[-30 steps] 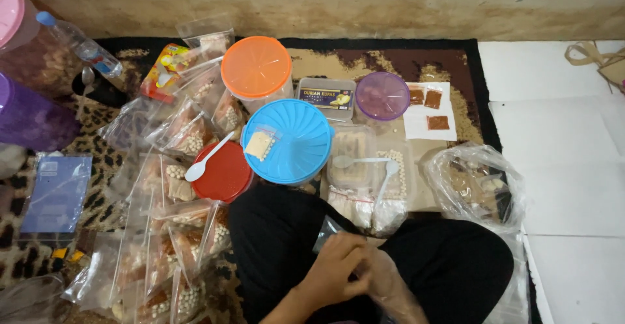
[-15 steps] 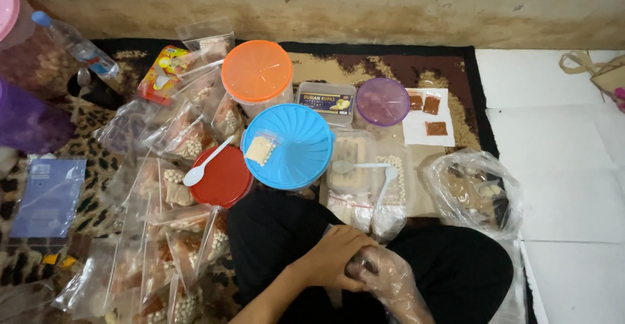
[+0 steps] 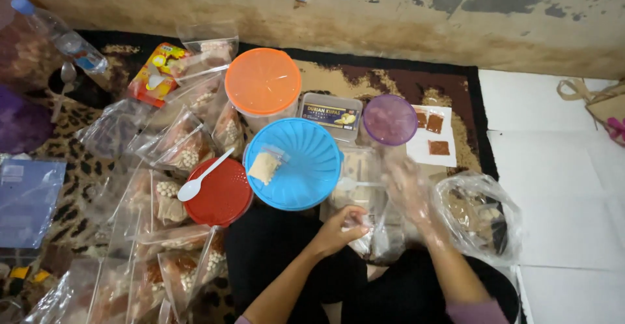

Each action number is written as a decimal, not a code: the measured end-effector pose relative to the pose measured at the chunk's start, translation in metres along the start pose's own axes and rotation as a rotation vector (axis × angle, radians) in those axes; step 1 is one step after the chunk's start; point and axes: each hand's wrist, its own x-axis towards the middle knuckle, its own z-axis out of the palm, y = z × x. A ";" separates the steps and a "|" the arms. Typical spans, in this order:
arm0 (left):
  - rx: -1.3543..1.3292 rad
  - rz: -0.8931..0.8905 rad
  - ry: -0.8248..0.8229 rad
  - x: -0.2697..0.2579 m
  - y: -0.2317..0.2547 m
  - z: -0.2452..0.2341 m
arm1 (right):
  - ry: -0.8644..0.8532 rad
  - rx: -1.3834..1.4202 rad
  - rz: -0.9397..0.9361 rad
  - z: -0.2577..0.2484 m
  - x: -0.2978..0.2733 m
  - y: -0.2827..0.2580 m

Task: A person sitting on the floor is using a spoon to scoop small snacks from a bowl into small plastic bags and then sealing them.

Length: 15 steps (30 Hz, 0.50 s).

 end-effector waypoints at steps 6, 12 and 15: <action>-0.118 -0.115 0.037 0.016 -0.013 0.007 | 0.103 -0.614 -0.256 0.068 0.086 0.076; -0.023 -0.322 0.084 0.027 0.035 0.009 | -0.247 -0.538 -0.099 0.038 0.099 0.063; -0.067 -0.256 0.042 0.035 0.028 0.015 | -0.132 -0.459 -0.170 0.031 0.097 0.083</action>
